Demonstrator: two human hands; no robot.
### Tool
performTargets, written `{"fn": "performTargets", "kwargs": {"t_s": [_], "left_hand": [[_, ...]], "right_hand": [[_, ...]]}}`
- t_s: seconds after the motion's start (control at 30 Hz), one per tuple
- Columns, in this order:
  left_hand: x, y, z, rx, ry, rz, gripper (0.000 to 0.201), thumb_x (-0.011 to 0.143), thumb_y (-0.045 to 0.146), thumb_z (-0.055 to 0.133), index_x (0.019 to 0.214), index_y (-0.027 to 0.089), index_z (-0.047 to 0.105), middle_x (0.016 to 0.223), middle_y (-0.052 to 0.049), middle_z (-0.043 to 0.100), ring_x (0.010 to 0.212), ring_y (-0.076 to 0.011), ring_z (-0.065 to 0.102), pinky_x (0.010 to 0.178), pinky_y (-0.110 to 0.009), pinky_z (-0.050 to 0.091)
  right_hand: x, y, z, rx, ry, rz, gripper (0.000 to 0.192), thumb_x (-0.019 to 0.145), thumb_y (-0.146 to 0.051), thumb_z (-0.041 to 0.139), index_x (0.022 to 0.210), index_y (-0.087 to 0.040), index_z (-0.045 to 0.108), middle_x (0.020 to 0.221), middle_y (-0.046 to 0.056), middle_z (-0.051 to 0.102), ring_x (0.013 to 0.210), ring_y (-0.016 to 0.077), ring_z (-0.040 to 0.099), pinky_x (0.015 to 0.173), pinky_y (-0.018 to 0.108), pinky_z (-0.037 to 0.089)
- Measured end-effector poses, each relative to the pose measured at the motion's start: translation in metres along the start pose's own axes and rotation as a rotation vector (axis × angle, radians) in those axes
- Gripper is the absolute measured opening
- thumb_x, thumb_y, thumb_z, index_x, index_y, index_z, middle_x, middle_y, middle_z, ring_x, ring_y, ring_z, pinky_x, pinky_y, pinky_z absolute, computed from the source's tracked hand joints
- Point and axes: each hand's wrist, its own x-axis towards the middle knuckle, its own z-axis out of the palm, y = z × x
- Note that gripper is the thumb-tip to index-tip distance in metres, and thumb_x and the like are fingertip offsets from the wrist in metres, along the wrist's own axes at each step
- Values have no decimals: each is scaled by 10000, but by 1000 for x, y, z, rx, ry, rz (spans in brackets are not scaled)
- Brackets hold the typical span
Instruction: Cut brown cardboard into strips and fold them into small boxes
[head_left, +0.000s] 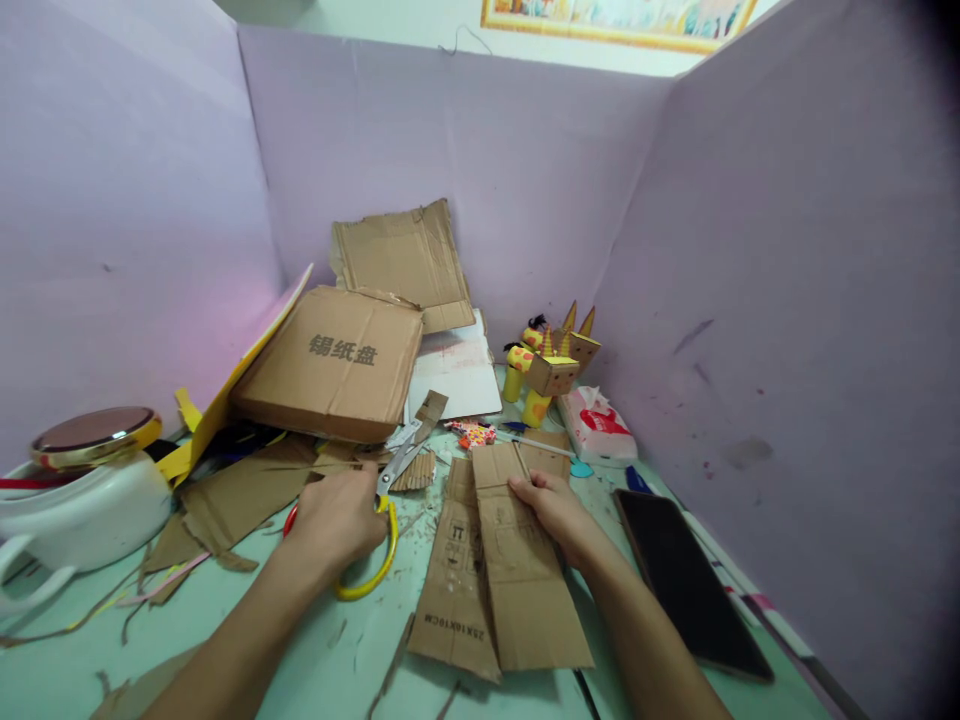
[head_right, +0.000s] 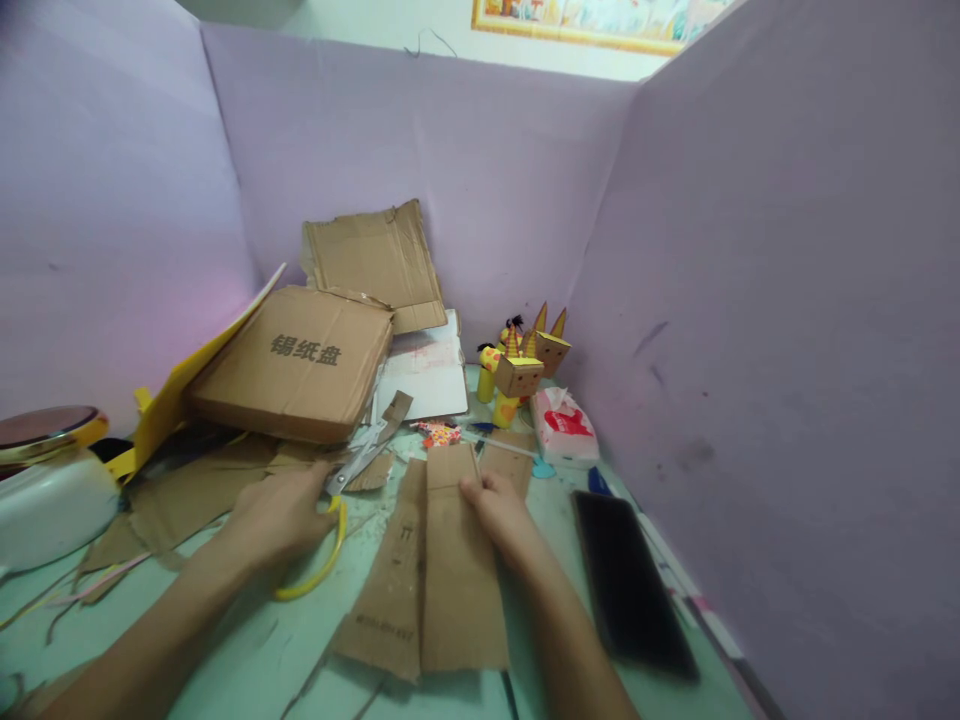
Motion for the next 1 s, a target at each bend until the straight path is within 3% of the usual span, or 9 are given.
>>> {"fn": "performTargets", "kwargs": {"t_s": [0.13, 0.2, 0.33, 0.43, 0.53, 0.67, 1.0], "left_hand": [[0, 3, -4, -126, 62, -43, 274, 682, 297, 501, 868, 132, 617, 822, -222, 664, 829, -410, 594, 693, -481, 392], [2, 7, -2, -266, 81, -22, 281, 722, 323, 473, 868, 140, 628, 814, -189, 667, 820, -370, 597, 705, -451, 395], [5, 21, 19, -655, -12, 119, 265, 713, 297, 507, 882, 149, 648, 806, -77, 681, 765, -221, 617, 674, -288, 436], [5, 33, 39, -882, -58, 127, 454, 682, 249, 524, 1106, 90, 558, 797, -66, 667, 752, -200, 611, 658, -276, 444], [4, 41, 49, -1047, -99, 110, 404, 650, 236, 534, 1013, 71, 598, 648, -31, 623, 644, -185, 587, 590, -268, 426], [1, 41, 43, -1200, -130, 80, 186, 636, 265, 534, 690, 111, 621, 577, -17, 584, 565, -166, 557, 536, -256, 396], [15, 15, 20, -1347, 62, -21, 165, 628, 314, 549, 632, 149, 558, 568, 21, 569, 531, -128, 492, 515, -233, 369]], "right_hand": [[-3, -4, 3, 56, -41, 3, 172, 646, -348, 596, 681, -185, 637, 619, 23, 686, 578, 192, 621, 542, 281, 446], [-5, -5, 3, 86, -55, 0, 172, 636, -347, 612, 687, -184, 634, 631, 19, 691, 575, 187, 618, 546, 278, 446], [-7, -6, 6, 160, -87, -15, 223, 630, -368, 631, 754, -183, 628, 687, 24, 706, 630, 205, 638, 577, 293, 461], [-9, -6, 9, 217, -109, -28, 253, 624, -381, 646, 779, -182, 622, 722, 32, 713, 682, 221, 652, 614, 307, 474], [-10, -6, 11, 269, -116, -33, 271, 626, -385, 655, 803, -184, 618, 723, 31, 714, 665, 217, 655, 623, 313, 482], [-10, -7, 11, 324, -93, -39, 266, 635, -379, 665, 804, -180, 613, 711, 34, 713, 642, 209, 655, 634, 321, 490], [-6, -14, -2, 387, 17, -101, 257, 628, -365, 669, 811, -193, 616, 692, 29, 714, 644, 227, 661, 611, 331, 495]]}}
